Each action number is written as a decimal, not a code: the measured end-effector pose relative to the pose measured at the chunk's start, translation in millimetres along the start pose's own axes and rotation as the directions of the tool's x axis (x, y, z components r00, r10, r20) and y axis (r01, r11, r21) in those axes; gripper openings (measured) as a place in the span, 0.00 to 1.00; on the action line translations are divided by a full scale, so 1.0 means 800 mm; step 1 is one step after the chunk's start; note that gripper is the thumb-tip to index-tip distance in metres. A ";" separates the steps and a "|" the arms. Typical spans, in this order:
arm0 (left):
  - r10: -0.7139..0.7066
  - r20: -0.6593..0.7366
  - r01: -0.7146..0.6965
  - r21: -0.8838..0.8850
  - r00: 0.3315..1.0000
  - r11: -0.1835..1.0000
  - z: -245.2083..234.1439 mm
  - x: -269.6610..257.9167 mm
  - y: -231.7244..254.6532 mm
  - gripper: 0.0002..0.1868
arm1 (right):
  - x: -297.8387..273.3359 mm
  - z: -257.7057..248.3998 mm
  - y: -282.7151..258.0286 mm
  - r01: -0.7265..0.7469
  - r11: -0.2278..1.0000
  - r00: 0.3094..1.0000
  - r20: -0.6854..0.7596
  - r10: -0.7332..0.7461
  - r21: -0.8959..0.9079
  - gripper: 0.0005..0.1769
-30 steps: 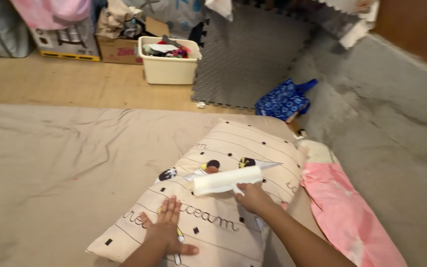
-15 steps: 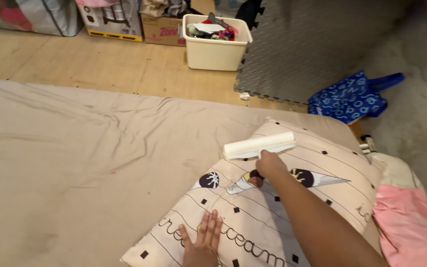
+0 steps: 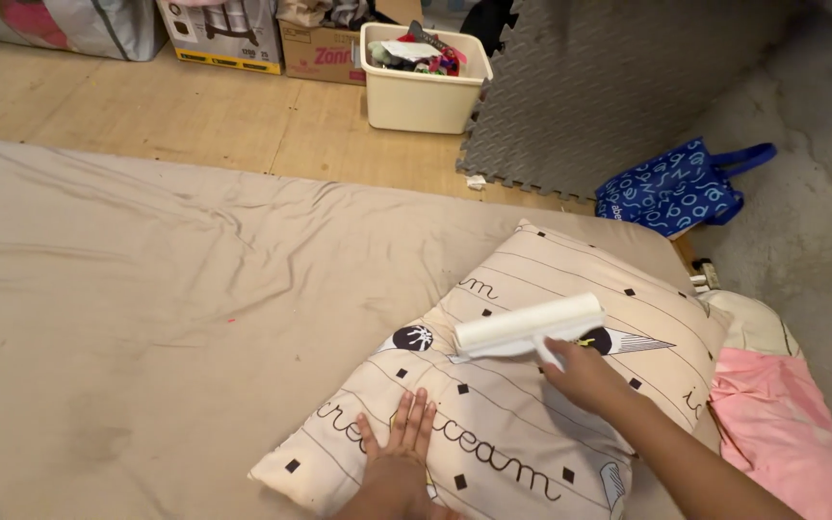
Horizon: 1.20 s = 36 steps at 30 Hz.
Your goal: Cleaning pillows and pillowcases using a lint roller to remove hair and lint.
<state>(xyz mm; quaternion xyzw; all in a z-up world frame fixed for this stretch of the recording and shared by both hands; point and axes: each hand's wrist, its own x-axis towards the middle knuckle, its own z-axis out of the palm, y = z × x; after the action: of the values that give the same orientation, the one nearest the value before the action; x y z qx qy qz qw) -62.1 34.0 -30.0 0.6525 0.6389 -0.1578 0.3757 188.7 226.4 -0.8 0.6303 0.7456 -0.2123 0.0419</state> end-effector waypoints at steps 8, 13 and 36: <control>0.263 -0.383 -0.313 -0.074 0.885 0.947 0.042 0.006 -0.098 0.65 | -0.145 -0.102 0.009 -0.136 0.980 0.964 0.209 0.166 -0.148 0.29; -0.096 -0.265 0.013 -0.300 0.959 0.954 0.059 -0.002 -0.176 0.77 | -0.154 -0.073 0.049 0.081 0.995 0.937 0.344 -0.057 -0.055 0.31; -0.191 0.315 0.283 -0.279 0.930 0.917 0.023 -0.009 -0.175 0.83 | 0.064 0.087 -0.172 0.020 0.988 0.987 0.163 0.006 -0.154 0.30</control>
<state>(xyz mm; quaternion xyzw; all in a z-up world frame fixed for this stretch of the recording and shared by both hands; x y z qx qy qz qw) -191.1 2.1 -77.7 0.4705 0.6711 -0.1879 0.5412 32.3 232.3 -44.2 0.6031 0.7561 -0.2046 0.1508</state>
